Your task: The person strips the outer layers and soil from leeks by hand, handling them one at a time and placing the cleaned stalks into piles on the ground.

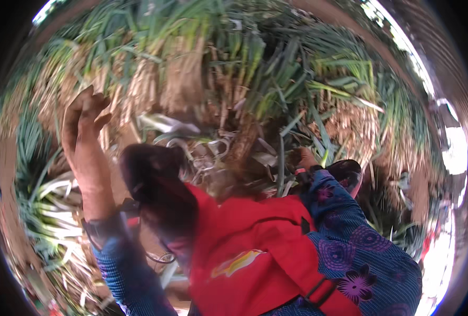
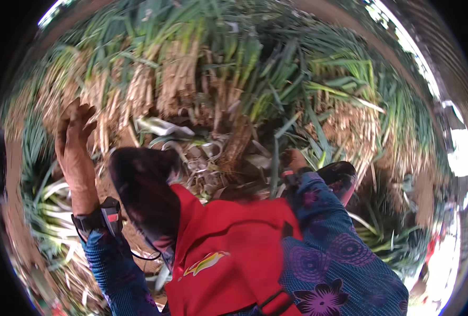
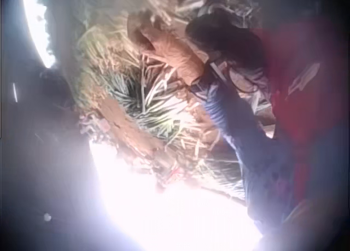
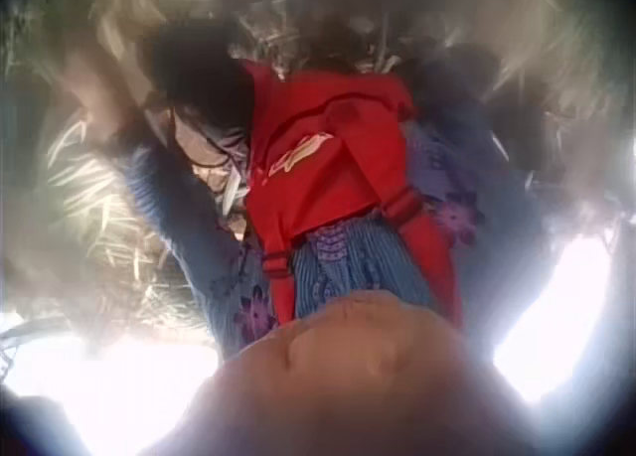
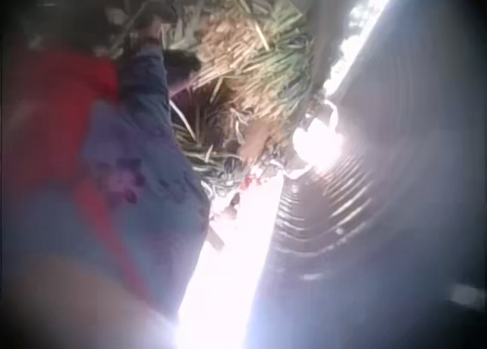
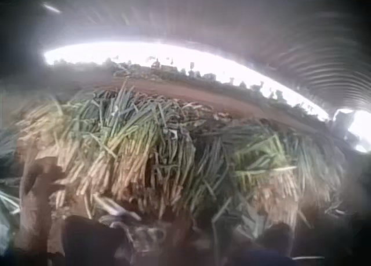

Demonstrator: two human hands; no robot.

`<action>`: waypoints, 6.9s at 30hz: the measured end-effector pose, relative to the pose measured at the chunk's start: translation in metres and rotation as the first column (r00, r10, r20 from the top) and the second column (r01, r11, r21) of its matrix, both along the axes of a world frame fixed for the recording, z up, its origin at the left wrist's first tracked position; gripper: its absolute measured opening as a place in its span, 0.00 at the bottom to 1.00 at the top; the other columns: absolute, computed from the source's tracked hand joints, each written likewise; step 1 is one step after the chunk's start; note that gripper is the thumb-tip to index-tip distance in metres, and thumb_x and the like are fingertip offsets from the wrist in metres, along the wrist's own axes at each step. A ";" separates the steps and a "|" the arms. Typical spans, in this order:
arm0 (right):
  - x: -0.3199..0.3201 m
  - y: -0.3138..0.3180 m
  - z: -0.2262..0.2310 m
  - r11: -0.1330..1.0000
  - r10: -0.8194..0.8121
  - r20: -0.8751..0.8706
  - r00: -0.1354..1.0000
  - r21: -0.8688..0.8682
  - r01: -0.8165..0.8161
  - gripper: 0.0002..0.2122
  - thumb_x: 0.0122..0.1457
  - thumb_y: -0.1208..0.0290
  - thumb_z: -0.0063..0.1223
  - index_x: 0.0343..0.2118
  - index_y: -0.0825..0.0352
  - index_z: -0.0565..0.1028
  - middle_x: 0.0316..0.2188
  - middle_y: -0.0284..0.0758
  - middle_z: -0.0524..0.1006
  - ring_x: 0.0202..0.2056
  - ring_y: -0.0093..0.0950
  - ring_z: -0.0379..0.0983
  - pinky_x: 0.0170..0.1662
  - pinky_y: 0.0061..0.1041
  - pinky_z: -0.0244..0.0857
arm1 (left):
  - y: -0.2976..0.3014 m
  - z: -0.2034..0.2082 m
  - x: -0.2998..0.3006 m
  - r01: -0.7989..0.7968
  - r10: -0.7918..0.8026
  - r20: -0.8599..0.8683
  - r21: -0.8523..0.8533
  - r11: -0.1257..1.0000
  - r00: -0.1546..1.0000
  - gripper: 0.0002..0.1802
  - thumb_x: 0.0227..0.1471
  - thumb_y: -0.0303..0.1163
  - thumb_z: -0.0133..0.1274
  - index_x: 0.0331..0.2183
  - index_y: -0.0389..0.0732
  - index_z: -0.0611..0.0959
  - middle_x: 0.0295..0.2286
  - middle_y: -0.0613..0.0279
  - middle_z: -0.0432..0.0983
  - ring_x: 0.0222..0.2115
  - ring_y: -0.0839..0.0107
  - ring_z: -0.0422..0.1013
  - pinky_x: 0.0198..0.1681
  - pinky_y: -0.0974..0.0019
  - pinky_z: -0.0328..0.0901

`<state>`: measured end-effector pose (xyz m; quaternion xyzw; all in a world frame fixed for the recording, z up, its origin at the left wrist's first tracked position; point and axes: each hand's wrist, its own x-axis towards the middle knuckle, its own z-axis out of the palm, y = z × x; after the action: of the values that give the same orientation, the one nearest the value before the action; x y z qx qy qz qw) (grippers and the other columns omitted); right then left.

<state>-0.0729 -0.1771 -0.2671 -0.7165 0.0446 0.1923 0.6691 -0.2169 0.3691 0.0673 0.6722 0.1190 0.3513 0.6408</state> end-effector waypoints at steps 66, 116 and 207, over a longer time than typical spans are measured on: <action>-0.163 -0.001 0.292 0.824 0.021 -0.224 0.974 0.556 0.110 0.27 0.58 0.53 0.50 0.56 0.61 0.62 0.19 0.29 0.65 0.16 0.19 0.60 0.16 0.20 0.53 | -0.377 -0.074 0.181 0.589 -0.820 0.113 -0.751 0.300 0.561 0.28 0.48 0.49 0.60 0.40 0.37 0.72 0.28 0.60 0.73 0.26 0.71 0.72 0.27 0.67 0.69; -0.057 0.082 0.247 0.670 0.233 -0.212 0.949 0.742 0.001 0.22 0.58 0.53 0.50 0.46 0.68 0.69 0.22 0.28 0.69 0.17 0.18 0.63 0.16 0.15 0.55 | -0.270 -0.082 0.156 0.656 -0.929 -0.056 -0.693 0.300 0.366 0.13 0.58 0.40 0.49 0.38 0.43 0.79 0.28 0.68 0.77 0.20 0.81 0.69 0.20 0.73 0.64; 0.090 -0.146 0.138 0.464 0.516 -0.188 0.836 -0.759 -0.457 0.27 0.53 0.52 0.56 0.49 0.71 0.69 0.33 0.35 0.76 0.34 0.22 0.73 0.35 0.24 0.68 | 0.045 -0.115 0.202 0.103 -0.047 0.093 -0.793 0.601 0.995 0.30 0.53 0.64 0.39 0.25 0.44 0.68 0.16 0.66 0.65 0.17 0.68 0.63 0.26 0.60 0.63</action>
<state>0.0174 -0.3235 -0.1289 -0.9211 -0.1053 0.3110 0.2091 -0.0147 0.4141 -0.0476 0.3100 0.2144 0.2553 0.8904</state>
